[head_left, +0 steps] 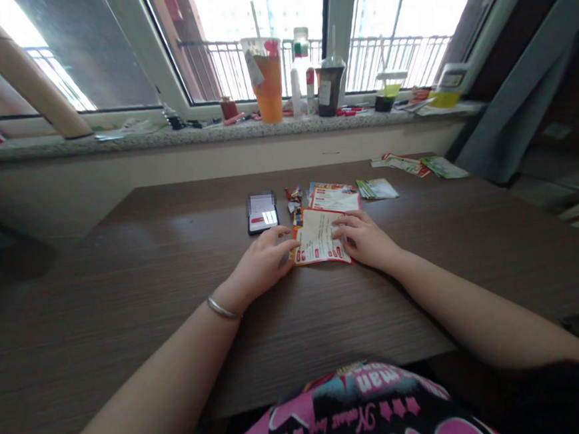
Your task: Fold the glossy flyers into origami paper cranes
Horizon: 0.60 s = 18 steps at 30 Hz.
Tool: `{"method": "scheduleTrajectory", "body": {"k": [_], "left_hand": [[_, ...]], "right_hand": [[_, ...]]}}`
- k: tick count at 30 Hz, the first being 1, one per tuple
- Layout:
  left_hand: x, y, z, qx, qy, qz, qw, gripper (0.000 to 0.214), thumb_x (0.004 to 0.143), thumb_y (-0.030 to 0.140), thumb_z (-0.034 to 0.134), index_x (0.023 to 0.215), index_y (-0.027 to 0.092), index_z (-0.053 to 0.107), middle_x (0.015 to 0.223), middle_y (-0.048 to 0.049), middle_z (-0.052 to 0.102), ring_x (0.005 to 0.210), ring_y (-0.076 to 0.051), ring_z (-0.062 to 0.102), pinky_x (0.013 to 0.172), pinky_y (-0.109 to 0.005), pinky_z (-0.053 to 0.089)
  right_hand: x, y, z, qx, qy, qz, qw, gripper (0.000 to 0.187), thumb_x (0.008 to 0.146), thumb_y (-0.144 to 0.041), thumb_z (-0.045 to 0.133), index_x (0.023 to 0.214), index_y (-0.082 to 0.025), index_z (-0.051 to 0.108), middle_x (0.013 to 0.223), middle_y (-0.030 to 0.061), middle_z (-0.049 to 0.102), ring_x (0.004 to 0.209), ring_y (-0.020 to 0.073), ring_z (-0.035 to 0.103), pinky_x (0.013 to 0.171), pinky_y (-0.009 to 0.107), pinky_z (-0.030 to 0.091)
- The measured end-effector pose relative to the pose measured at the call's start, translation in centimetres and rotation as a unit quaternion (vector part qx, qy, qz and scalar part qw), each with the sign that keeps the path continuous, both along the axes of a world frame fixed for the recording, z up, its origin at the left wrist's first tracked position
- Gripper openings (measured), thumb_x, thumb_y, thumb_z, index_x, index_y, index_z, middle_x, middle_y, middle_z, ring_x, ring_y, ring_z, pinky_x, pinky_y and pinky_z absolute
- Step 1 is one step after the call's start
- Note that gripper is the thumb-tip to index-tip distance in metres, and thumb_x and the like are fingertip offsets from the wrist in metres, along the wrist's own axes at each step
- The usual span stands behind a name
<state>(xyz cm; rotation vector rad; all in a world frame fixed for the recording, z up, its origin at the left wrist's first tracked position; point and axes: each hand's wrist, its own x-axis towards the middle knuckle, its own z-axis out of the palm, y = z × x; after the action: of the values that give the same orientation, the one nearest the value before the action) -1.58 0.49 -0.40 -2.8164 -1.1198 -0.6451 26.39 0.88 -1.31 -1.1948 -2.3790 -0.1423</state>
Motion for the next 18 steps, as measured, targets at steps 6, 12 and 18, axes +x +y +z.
{"method": "scheduleTrajectory", "body": {"k": [6,12,18], "left_hand": [[-0.1,0.1,0.0,0.039,0.018,0.002,0.999,0.031,0.083,0.013,0.057,0.108,0.025,0.069,0.129,-0.0113,0.05,0.119,-0.028,0.05,0.099,-0.049,0.045],[0.2,-0.3,0.6,0.073,0.047,0.006,0.996,0.028,0.085,0.014,0.053,0.1,0.027,0.074,0.129,-0.0094,0.054,0.117,-0.028,0.05,0.101,-0.05,0.042],[0.3,-0.6,1.1,0.068,0.025,0.027,0.997,0.024,0.087,0.023,0.055,0.101,0.026,0.073,0.138,-0.0085,0.047,0.124,-0.03,0.045,0.104,-0.052,0.038]], "right_hand": [[-0.2,-0.2,0.4,-0.064,-0.026,0.041,0.997,0.024,0.085,-0.017,0.055,0.104,-0.02,0.069,0.112,0.0095,0.067,0.111,0.0248,0.055,0.1,0.047,0.043],[-0.6,-0.8,1.1,-0.06,-0.041,0.084,0.994,0.025,0.086,-0.024,0.058,0.108,-0.02,0.07,0.113,0.0117,0.064,0.102,0.0252,0.059,0.093,0.045,0.047],[-1.3,-1.6,1.6,-0.072,-0.074,0.127,0.987,0.03,0.088,-0.028,0.057,0.116,-0.02,0.067,0.114,0.012,0.063,0.102,0.0244,0.059,0.09,0.043,0.049]]}}
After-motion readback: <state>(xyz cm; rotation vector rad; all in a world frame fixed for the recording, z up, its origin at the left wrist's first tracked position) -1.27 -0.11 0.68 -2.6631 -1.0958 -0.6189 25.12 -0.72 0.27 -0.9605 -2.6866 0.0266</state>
